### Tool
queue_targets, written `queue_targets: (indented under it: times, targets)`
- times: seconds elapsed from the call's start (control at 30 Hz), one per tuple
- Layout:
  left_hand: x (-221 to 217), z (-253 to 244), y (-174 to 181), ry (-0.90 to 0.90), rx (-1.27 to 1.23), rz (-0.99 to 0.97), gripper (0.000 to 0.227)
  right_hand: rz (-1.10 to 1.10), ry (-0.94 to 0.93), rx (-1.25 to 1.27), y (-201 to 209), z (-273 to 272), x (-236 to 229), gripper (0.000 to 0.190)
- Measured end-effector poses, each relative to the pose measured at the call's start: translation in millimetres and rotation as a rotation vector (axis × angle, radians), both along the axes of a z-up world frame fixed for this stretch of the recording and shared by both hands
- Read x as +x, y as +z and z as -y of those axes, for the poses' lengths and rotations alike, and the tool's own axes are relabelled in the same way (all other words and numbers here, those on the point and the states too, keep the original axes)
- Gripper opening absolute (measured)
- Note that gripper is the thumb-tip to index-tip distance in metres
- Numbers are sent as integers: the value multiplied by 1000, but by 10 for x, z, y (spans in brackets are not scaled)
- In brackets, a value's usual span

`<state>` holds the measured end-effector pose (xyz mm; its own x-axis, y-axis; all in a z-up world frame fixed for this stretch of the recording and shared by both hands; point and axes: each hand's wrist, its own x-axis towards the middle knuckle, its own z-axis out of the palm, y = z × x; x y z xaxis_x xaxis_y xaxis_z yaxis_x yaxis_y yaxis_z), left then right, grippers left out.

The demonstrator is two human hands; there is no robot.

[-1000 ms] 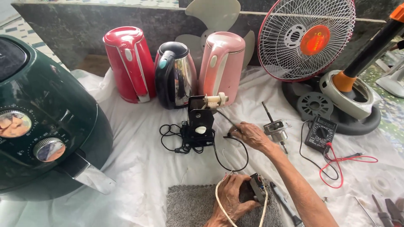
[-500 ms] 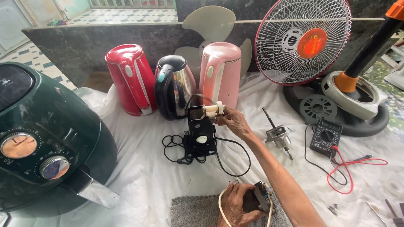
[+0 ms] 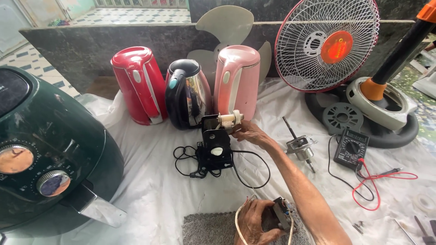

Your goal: Cleaning a small electric motor component using a brush and a small metal tool to remove dust and debris.

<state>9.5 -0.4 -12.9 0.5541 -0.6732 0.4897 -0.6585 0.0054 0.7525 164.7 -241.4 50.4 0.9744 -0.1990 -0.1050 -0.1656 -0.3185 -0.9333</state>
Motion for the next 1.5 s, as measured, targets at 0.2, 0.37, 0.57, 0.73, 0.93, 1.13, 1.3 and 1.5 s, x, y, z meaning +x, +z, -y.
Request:
queue_targets:
  times: [0.2, 0.37, 0.57, 0.73, 0.93, 1.13, 1.3, 1.5]
  targets:
    - [-27, 0, 115, 56, -44, 55, 53, -17, 8, 30, 212, -25, -377, 53]
    - [-5, -89, 214, -55, 171, -136, 62, -2, -99, -277, 261, -54, -796, 41]
    - [5, -71, 45, -43, 132, -79, 58, 260, -384, -362, 639, 1, -1445, 25]
    - [-22, -96, 112, -32, 141, -118, 59, 232, -576, -831, 192, 756, -1748, 63]
    - [9, 31, -134, -13, 151, -73, 65, 61, -581, -812, 124, 669, -1747, 125]
    - [16, 47, -250, -13, 128, -43, 66, -88, -504, -634, 126, 553, -1695, 127]
    - [-8, 79, -285, 30, 71, 14, 64, -115, -484, -658, -20, 652, -1717, 114]
    - [4, 90, -270, -3, 61, 1, 64, -14, -562, -635, 6, 724, -1762, 111]
